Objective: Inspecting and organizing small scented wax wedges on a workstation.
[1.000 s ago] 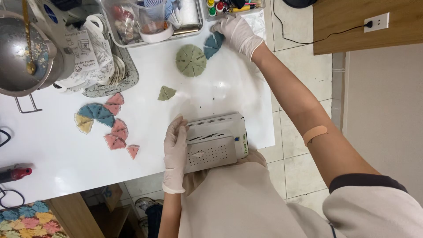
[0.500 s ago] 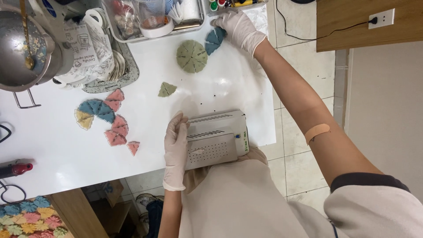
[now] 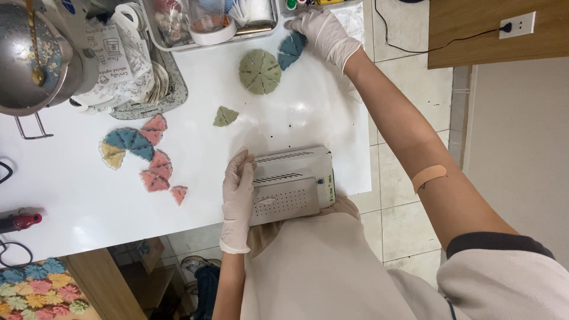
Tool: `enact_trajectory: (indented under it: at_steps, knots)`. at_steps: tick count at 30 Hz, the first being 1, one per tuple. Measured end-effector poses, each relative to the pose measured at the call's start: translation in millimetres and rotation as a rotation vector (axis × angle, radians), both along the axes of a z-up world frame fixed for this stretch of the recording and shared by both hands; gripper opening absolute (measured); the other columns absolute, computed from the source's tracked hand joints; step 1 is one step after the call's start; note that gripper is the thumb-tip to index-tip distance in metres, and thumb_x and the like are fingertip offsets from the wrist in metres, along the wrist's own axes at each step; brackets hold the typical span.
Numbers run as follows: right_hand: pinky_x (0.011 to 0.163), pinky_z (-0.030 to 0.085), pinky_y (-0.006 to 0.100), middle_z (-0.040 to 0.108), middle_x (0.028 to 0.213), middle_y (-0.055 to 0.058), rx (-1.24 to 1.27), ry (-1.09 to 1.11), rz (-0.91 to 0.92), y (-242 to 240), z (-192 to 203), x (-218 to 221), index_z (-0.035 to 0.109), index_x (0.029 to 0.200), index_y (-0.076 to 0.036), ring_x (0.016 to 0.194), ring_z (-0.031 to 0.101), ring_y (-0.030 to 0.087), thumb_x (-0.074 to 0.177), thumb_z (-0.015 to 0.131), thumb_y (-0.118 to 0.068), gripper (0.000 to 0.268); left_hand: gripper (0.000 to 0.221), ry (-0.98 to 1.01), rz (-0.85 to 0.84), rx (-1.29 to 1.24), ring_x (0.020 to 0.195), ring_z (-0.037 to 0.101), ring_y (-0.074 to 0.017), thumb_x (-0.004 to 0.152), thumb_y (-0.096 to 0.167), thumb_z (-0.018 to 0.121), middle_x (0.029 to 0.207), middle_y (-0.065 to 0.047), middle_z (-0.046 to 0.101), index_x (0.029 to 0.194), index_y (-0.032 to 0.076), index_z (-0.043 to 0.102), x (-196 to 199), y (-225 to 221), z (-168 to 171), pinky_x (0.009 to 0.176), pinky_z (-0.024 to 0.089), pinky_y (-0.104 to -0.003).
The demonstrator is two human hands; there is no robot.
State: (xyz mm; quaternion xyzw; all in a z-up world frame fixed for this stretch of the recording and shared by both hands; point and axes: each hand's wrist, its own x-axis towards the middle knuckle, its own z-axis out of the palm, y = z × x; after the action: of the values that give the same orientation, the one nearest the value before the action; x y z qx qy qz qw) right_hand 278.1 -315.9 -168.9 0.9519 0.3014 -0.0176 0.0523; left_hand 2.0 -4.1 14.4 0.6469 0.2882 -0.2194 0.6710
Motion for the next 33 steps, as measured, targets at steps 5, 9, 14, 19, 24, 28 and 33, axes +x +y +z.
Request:
enact_trajectory:
  at_steps: [5, 9, 14, 19, 24, 28, 33]
  knots:
    - [0.084, 0.052, 0.038, 0.068, 0.114, 0.003, 0.008, 0.02, -0.01, 4.9, 11.1, -1.1, 0.063, 0.143, -0.027, 0.101, 0.067, 0.023, 0.087, 0.068, -0.006, 0.06, 0.045, -0.028, -0.018, 0.014, 0.123, 0.062, -0.0218, 0.103, 0.016, 0.052, 0.135, -0.013, 0.064, 0.146, 0.003, 0.05, -2.6, 1.6, -8.6, 0.101, 0.049, -0.029]
    - [0.086, 0.051, 0.039, 0.068, 0.112, 0.003, 0.044, 0.081, -0.048, 10.4, 24.7, -1.2, 0.064, 0.138, -0.026, 0.103, 0.066, 0.024, 0.081, 0.07, -0.009, 0.06, 0.045, -0.044, -0.023, 0.011, 0.125, 0.062, -0.023, 0.103, 0.015, 0.052, 0.136, -0.014, 0.063, 0.146, 0.003, 0.049, -3.0, 3.1, -11.5, 0.105, 0.049, -0.031]
    - [0.083, 0.052, 0.041, 0.069, 0.113, 0.005, 0.042, 0.066, -0.028, 4.2, 19.0, -1.8, 0.065, 0.14, -0.024, 0.102, 0.067, 0.025, 0.084, 0.071, -0.008, 0.059, 0.046, -0.045, -0.011, -0.001, 0.127, 0.06, -0.0235, 0.103, 0.016, 0.051, 0.137, -0.014, 0.063, 0.147, 0.003, 0.049, -2.7, 2.4, -7.5, 0.105, 0.047, -0.031]
    - [0.086, 0.053, 0.043, 0.069, 0.112, 0.01, 0.126, 0.097, -0.008, 10.5, 68.1, -10.3, 0.067, 0.133, -0.02, 0.105, 0.066, 0.031, 0.078, 0.071, -0.009, 0.056, 0.045, -0.109, 0.061, -0.012, 0.128, 0.061, -0.0221, 0.104, 0.015, 0.052, 0.137, -0.012, 0.063, 0.147, 0.003, 0.048, -5.4, 4.9, -17.8, 0.107, 0.048, -0.028]
    - [0.096, 0.05, 0.047, 0.068, 0.119, 0.018, 0.257, 0.17, -0.068, 12.7, 115.9, -23.7, 0.067, 0.136, -0.011, 0.11, 0.064, 0.038, 0.083, 0.075, -0.009, 0.053, 0.043, -0.1, 0.063, 0.024, 0.123, 0.061, -0.0162, 0.102, 0.016, 0.054, 0.133, -0.009, 0.065, 0.144, 0.004, 0.053, -4.1, 11.9, -19.1, 0.095, 0.05, -0.026]
    - [0.095, 0.049, 0.048, 0.066, 0.123, 0.022, 0.285, 0.239, -0.101, 31.6, 152.9, -44.3, 0.064, 0.141, -0.01, 0.107, 0.063, 0.04, 0.081, 0.075, -0.006, 0.061, 0.043, -0.222, 0.126, -0.049, 0.122, 0.061, -0.0157, 0.104, 0.014, 0.054, 0.134, -0.009, 0.065, 0.145, 0.004, 0.051, -1.9, 29.5, -29.6, 0.098, 0.049, -0.025]
    - [0.099, 0.052, 0.041, 0.072, 0.128, 0.014, 0.635, 0.26, -0.057, 57.9, 176.3, -97.0, 0.067, 0.127, -0.009, 0.113, 0.067, 0.034, 0.086, 0.077, -0.008, 0.041, 0.028, -0.372, 0.133, 0.58, 0.102, 0.068, -0.0276, 0.101, 0.02, 0.06, 0.115, -0.014, 0.073, 0.121, 0.004, 0.071, 0.7, 94.0, -87.7, 0.09, 0.053, -0.039]
